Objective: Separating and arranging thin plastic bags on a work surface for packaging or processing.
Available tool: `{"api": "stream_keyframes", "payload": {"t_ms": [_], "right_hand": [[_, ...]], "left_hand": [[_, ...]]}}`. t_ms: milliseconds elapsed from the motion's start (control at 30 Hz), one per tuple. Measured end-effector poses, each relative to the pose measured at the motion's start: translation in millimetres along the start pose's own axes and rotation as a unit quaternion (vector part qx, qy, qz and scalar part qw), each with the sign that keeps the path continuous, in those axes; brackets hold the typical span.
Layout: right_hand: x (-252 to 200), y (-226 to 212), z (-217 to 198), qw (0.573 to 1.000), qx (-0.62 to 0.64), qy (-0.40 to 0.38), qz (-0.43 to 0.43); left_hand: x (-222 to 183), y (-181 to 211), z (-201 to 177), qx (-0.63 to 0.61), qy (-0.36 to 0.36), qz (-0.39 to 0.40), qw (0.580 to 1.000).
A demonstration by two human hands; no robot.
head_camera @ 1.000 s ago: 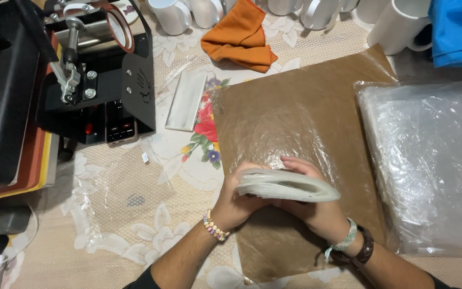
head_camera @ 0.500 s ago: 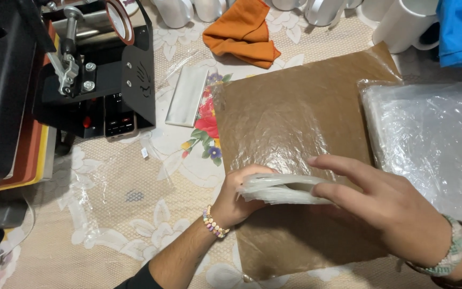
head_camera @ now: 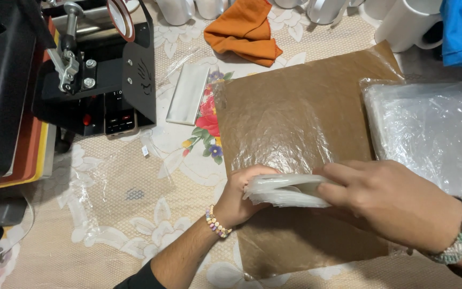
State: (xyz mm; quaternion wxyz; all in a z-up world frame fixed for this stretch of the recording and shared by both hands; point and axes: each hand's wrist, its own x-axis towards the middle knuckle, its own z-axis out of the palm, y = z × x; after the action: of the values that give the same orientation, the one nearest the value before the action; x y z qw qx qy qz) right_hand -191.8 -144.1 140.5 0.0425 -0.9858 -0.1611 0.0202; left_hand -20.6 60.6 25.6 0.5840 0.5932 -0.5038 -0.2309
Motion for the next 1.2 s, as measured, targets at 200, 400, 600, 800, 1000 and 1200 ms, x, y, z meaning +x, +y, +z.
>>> {"api": "stream_keyframes", "payload": {"t_ms": [200,400,600,800,1000,1200], "right_hand": [[11,13,11,0.991,-0.017,-0.131,0.0],[2,23,34,0.999,-0.035,-0.034,-0.025],[17,3,5,0.995,0.0,0.103,0.002],[20,-32,45,0.679,0.555,0.308,0.368],[43,-22,103,0.553,0.666,0.299,0.4],[58,-34,84,0.501,0.728,0.233,0.406]], "left_hand": [[-2,-5,3,0.005,0.022,-0.013,1.0],[-5,-12,7,0.006,0.026,-0.063,0.998],[-5,-9,14,-0.02,0.012,-0.073,0.997],[3,0,15,-0.096,0.089,-0.19,0.973],[22,-3,22,-0.234,0.136,-0.343,0.899],[27,41,4,-0.302,0.137,-0.363,0.871]]}}
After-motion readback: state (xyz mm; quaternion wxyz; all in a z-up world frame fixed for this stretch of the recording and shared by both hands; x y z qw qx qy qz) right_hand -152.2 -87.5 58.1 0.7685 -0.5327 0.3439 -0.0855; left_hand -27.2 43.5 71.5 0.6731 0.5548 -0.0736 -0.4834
